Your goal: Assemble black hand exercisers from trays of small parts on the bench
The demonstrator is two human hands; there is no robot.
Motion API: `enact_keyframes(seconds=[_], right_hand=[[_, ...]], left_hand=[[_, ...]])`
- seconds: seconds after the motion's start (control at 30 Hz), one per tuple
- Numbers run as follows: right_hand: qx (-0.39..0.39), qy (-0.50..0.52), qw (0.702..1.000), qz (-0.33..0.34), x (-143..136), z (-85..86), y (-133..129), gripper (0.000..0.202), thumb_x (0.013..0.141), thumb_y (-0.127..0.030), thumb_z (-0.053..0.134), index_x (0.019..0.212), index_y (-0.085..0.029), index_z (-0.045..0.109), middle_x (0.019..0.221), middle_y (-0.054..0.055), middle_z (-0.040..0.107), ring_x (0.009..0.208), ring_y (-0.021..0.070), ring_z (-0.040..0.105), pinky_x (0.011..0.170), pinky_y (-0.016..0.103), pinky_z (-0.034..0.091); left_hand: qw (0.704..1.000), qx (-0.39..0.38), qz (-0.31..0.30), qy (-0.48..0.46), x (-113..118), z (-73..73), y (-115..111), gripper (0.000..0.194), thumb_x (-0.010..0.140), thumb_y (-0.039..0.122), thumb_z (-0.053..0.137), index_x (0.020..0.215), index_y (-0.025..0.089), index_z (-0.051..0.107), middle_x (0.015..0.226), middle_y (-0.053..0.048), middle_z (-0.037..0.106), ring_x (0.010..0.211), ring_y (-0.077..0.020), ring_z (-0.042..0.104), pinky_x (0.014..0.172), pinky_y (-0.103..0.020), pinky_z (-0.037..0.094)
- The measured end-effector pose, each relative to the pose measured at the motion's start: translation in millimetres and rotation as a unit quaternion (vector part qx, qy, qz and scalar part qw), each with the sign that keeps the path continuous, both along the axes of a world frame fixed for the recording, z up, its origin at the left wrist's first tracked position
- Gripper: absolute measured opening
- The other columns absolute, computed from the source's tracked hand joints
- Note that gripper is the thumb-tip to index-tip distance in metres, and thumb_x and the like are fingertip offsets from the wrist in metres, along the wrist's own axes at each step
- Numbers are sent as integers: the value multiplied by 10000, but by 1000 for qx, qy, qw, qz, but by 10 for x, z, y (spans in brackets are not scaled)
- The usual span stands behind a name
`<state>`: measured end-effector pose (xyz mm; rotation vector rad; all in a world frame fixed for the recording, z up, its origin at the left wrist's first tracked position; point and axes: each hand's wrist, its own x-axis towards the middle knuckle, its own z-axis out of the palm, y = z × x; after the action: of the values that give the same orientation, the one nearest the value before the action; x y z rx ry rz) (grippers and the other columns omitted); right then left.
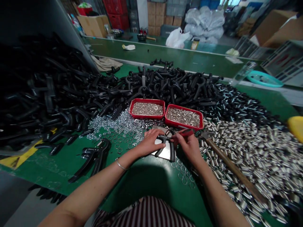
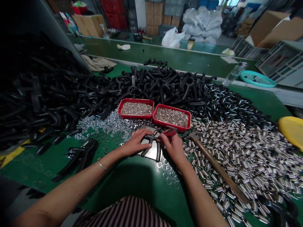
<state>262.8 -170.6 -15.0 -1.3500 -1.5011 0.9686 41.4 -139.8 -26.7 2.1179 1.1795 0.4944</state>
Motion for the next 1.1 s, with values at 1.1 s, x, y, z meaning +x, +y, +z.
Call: enact_keyframes(seconds=[1.1], right_hand=[[255,-396,882,16,325,324,349,215,979,-285,525,1065,-197,701,999,98,685,942,263,525,865,415,410]], left_hand=[[974,172,20,145,-309,379,737,264,973,332,513,1150,263,696,1134,-66,691,1104,-242,572,992,-400,396]])
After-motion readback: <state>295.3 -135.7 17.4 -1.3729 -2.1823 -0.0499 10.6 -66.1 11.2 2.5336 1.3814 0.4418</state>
